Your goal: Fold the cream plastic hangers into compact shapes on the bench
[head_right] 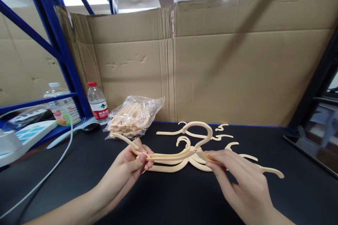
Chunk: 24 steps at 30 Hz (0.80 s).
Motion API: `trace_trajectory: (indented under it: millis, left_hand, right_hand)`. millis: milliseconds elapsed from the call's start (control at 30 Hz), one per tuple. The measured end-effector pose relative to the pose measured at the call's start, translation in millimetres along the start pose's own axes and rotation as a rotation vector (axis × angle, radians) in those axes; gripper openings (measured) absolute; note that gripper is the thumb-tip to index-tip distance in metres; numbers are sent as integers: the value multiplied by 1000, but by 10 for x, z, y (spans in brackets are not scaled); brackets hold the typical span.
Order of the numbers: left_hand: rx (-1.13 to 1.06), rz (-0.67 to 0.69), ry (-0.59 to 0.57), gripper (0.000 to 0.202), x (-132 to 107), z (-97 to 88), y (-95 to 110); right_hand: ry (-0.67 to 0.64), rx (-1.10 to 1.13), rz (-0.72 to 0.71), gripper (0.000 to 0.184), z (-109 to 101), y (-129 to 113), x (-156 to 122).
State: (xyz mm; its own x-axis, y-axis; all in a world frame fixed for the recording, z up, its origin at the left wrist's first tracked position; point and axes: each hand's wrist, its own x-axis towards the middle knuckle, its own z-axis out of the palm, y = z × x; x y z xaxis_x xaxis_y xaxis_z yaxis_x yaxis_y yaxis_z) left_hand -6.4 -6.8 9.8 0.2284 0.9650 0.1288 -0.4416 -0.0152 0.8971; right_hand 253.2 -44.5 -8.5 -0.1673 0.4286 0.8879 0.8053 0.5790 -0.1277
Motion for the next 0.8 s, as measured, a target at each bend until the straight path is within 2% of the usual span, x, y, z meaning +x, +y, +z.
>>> trace_trajectory:
  millis: [167, 267, 333, 400, 433, 500, 567, 600, 667, 800]
  left_hand:
    - [-24, -34, 94, 36, -14, 10, -23]
    - [-12, -72, 119, 30, -51, 19, -44]
    - [50, -130, 53, 26, -95, 31, -67]
    - [199, -168, -84, 21, -154, 48, -88]
    - [314, -142, -180, 17, -186, 58, -94]
    - [587, 9, -407, 9, -250, 84, -90]
    - [813, 200, -634, 16, -301, 113, -74]
    - [888, 274, -704, 20, -318, 125, -67]
    - [1008, 378, -755, 24, -331, 138, -64]
    - [1289, 553, -741, 30, -293, 72, -136]
  right_hand:
    - [10, 5, 72, 12, 20, 20, -8]
    - [45, 18, 169, 16, 42, 86, 1]
    - [36, 55, 262, 22, 51, 145, 13]
    - [21, 95, 332, 27, 54, 198, 24]
    - [6, 106, 339, 27, 55, 215, 27]
    - [-62, 115, 297, 25, 61, 219, 25]
    - [-179, 123, 224, 22, 79, 185, 6]
    - [-244, 130, 198, 21, 95, 159, -10]
    - [-359, 150, 168, 22, 137, 106, -52]
    - [-504, 138, 100, 22, 216, 72, -114]
